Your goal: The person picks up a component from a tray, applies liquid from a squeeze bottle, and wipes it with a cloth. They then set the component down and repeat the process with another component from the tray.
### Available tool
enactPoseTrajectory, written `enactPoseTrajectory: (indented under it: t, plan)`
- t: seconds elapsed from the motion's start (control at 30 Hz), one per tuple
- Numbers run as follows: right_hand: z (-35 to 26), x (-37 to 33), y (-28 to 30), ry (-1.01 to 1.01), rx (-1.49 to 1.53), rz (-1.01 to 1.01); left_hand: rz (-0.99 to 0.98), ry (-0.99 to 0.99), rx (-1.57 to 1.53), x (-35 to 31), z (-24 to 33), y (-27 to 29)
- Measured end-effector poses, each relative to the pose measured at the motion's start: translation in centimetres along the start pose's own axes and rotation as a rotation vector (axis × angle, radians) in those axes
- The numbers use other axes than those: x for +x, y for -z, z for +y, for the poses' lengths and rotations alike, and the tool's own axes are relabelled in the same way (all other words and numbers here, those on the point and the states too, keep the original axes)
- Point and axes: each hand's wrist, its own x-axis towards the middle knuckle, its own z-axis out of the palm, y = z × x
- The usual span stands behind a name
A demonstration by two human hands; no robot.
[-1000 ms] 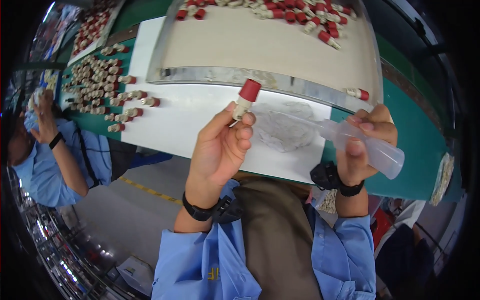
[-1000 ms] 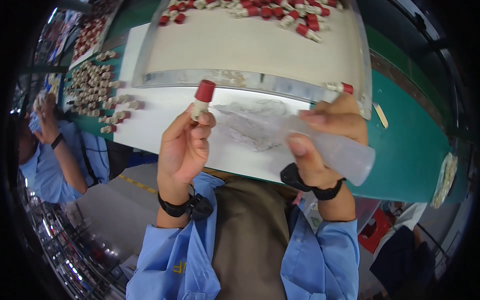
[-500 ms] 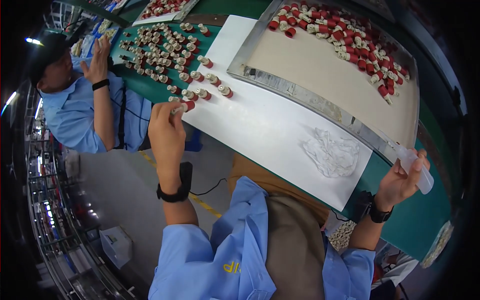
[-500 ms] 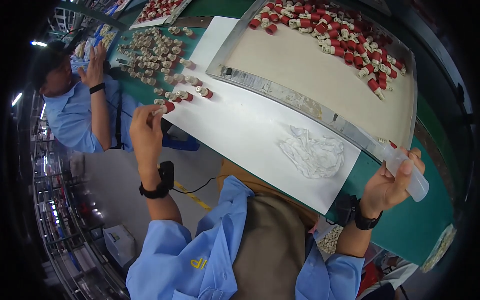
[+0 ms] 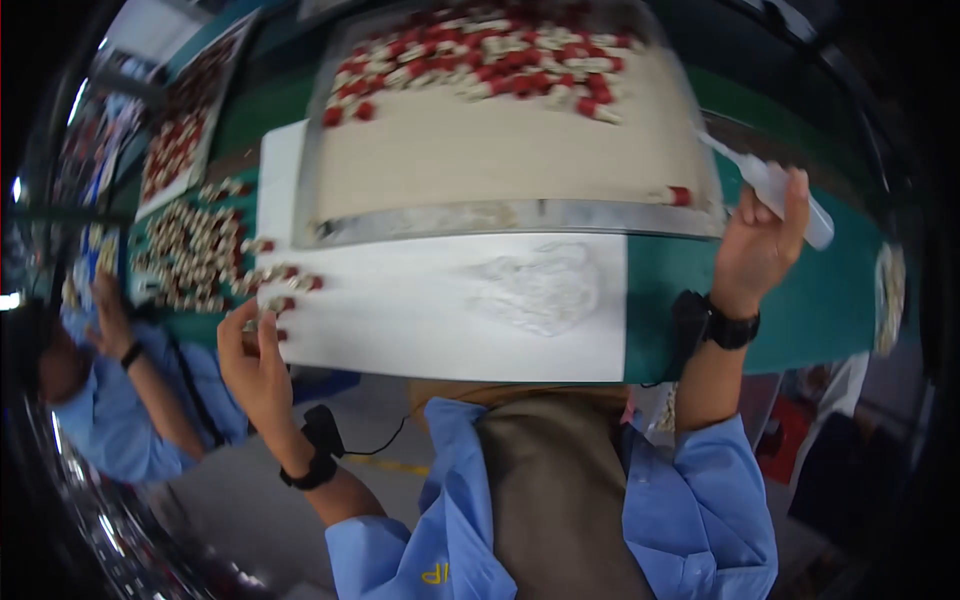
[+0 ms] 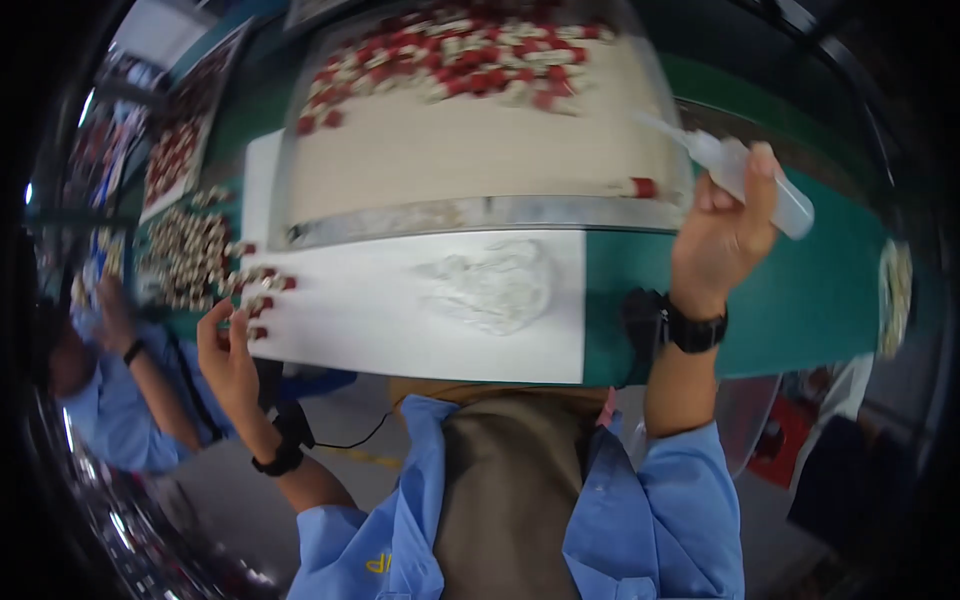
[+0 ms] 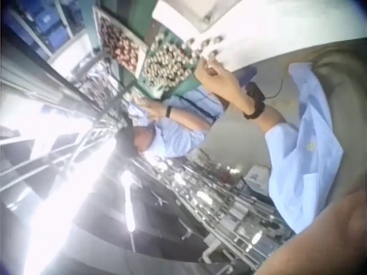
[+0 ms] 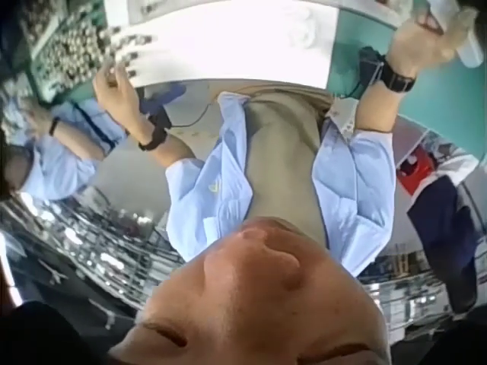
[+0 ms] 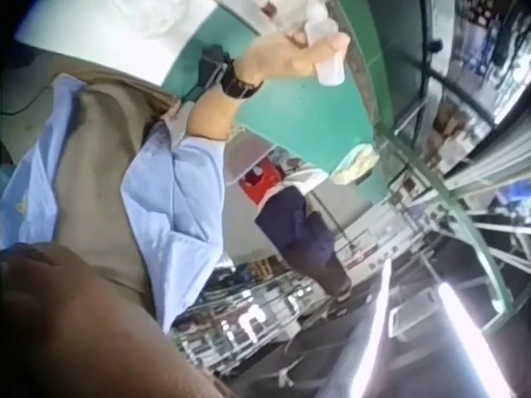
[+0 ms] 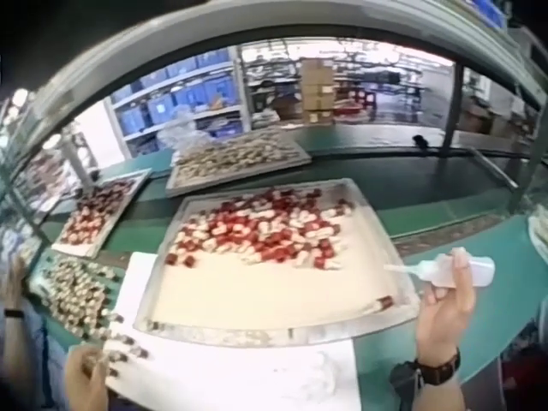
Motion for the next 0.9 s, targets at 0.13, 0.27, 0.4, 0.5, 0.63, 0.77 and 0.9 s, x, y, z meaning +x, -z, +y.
enactPoseTrajectory:
  t: [0.13, 0.27, 0.4, 0.5, 0.63, 0.77, 0.9]
  plan:
    - [-0.8, 2.5, 2.3, 0.084, 0.011, 0.059, -0.477, -0.293, -0.294, 1.5, 13.3, -4.9]
    - [-0.6, 3.4, 2.7, 0.116, -0.045, 0.173, -0.684, -0.753, -0.224, 3.0, 21.2, -14.1]
    - [-0.8, 4.0, 2.7, 0.103, -0.042, 0.239, -0.747, -0.824, -0.15, 2.0, 25.7, -20.9]
    - [-0.8, 4.1, 3.1, 0.087, -0.035, 0.234, -1.034, -0.741, 0.009, 1.3, 27.4, -23.7]
    - [-1.0, 3.8, 3.1, 0.042, -0.021, 0.29, -1.069, -0.655, -0.005, 0.9, 27.7, -23.9]
    - [-1.2, 3.6, 2.9, 0.045, 0.007, 0.298, -1.123, -0.514, -0.044, 1.0, 27.5, -23.3]
    - [-1.6, 3.4, 2.9, 0.035, 0.028, 0.315, -0.999, -0.479, -0.181, 1.6, 25.9, -21.9]
